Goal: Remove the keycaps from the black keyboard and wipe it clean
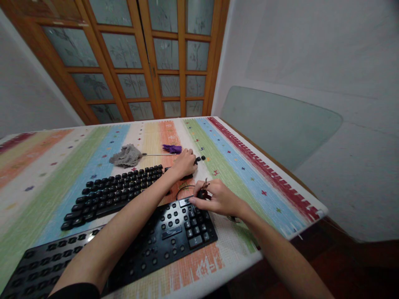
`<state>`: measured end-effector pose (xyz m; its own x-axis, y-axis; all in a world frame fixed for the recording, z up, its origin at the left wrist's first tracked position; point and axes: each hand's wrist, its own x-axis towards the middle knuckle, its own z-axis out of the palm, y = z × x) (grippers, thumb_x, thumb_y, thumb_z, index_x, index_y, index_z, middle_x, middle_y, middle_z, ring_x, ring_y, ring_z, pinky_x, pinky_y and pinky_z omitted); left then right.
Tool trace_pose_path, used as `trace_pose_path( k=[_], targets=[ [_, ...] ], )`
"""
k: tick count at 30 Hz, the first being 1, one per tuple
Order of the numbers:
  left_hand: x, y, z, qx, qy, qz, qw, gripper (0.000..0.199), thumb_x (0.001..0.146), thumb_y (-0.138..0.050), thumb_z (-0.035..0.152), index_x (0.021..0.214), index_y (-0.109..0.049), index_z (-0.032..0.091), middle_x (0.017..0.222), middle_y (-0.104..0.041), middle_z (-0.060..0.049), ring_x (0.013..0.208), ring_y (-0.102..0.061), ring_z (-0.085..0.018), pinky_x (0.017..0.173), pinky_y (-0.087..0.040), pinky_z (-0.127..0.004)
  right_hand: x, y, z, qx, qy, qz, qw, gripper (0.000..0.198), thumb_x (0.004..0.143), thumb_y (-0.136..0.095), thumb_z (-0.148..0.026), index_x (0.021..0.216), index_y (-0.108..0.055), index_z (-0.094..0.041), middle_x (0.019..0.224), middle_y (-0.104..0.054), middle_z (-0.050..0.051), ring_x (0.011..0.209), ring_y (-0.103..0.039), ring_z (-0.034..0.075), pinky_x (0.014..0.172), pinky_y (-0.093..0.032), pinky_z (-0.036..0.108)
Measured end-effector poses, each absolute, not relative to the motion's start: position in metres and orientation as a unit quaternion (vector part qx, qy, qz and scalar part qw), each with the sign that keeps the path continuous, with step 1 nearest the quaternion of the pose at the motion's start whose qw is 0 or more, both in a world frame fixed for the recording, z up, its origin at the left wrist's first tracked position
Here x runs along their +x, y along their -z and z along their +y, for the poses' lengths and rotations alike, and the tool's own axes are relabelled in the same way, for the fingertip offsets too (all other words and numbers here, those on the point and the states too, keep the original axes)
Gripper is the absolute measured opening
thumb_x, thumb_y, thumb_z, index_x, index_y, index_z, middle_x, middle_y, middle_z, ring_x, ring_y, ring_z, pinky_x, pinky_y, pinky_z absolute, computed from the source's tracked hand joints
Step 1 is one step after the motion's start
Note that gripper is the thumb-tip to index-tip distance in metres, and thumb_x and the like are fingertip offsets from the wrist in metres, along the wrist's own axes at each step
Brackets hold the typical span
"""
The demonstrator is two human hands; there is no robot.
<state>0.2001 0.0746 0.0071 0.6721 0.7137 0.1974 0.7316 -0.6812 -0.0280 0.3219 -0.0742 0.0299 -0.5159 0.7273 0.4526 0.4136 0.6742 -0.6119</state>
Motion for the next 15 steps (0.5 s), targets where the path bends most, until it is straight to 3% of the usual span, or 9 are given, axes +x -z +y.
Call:
trace_pose_path(
  k=[15],
  targets=[
    [0.206,-0.0085,0.0704,-0.916,0.087,-0.388,0.046,0.026,0.088,-0.051,0.019,0.099,-0.072,0.01,0.108,-0.062,-0.017,0.107,-0.054,-0.03,0.093,-0.048,-0.041,0.3215,-0.0266,-0.0737,-0.32,-0.228,-0.839,0.375,0.018,0.092,-0.062,-0.032,0.083,-0.065,-0.016,0.064,-0.061,-0.001,0.053,-0.051,0.01,0.056,-0.04,0.023]
  ],
)
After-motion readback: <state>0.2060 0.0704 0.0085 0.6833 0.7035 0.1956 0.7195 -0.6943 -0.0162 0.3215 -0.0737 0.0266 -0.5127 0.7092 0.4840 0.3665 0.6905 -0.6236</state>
